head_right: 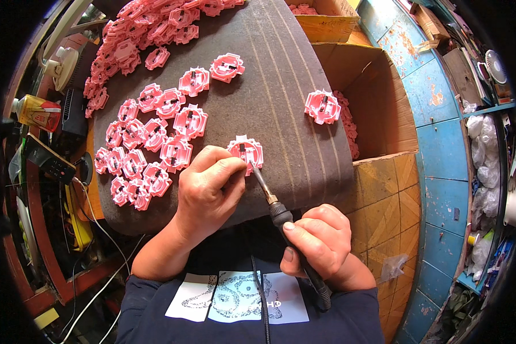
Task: The person uses a soldering iron to apply heat to small pink plastic components on a workbench. They pick up each piece, apply the soldering iron to specific areas, then place the finished pieces aside. The process is repeated for multiple identical parts.
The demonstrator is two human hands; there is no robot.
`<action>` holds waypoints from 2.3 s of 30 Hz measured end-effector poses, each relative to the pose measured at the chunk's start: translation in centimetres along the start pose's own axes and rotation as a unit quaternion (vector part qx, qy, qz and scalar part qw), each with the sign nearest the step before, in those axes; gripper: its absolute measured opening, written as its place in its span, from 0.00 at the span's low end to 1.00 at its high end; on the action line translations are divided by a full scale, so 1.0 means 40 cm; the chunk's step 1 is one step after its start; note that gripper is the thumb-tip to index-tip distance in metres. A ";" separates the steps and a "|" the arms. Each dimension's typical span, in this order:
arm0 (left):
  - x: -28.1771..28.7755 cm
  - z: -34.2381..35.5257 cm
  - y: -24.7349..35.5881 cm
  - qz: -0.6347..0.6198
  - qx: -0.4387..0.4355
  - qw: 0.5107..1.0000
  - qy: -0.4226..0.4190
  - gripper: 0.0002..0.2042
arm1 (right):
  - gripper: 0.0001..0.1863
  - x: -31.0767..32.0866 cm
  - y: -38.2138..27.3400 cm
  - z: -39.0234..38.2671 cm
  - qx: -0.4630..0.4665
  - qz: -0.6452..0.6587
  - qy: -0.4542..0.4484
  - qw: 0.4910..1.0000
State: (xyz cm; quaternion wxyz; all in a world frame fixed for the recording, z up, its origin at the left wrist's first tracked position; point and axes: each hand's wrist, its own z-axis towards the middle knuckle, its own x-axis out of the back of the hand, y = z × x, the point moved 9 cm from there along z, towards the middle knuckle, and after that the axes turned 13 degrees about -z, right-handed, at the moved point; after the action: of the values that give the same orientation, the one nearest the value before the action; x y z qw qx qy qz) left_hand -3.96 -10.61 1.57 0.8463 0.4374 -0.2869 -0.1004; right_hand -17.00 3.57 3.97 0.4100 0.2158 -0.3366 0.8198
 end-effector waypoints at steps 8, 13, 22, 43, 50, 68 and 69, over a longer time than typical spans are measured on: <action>0.002 -0.001 0.001 0.001 0.003 1.000 0.000 0.09 | 0.18 0.013 0.020 -0.004 -0.025 0.001 0.032 0.999; 0.003 -0.001 0.001 0.005 0.001 1.000 -0.001 0.09 | 0.21 -0.018 0.043 0.031 -0.034 -0.019 0.072 0.997; 0.000 0.003 0.006 0.000 0.002 1.000 0.002 0.09 | 0.23 -0.084 0.084 0.068 -0.023 -0.010 0.039 0.999; 0.003 0.000 -0.001 -0.008 0.020 1.000 -0.007 0.11 | 0.34 -0.161 0.104 0.154 -0.042 0.017 -0.075 0.996; -0.001 0.003 0.004 -0.005 0.014 1.000 0.000 0.10 | 0.32 -0.158 0.111 0.149 -0.049 0.011 -0.067 0.996; 0.012 -0.019 0.017 0.034 -0.041 0.998 0.037 0.10 | 0.26 -0.182 0.122 0.119 -0.098 0.009 -0.067 0.993; 0.025 -0.024 0.031 0.017 -0.048 0.998 0.046 0.11 | 0.27 -0.183 0.126 0.114 -0.101 0.021 -0.062 0.993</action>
State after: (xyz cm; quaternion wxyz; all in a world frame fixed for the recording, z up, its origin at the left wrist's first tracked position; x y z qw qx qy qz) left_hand -2.69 -9.67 2.52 0.8805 0.3952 -0.2495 -0.0793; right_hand -16.60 -5.82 0.59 0.3909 0.2169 -0.4471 0.7748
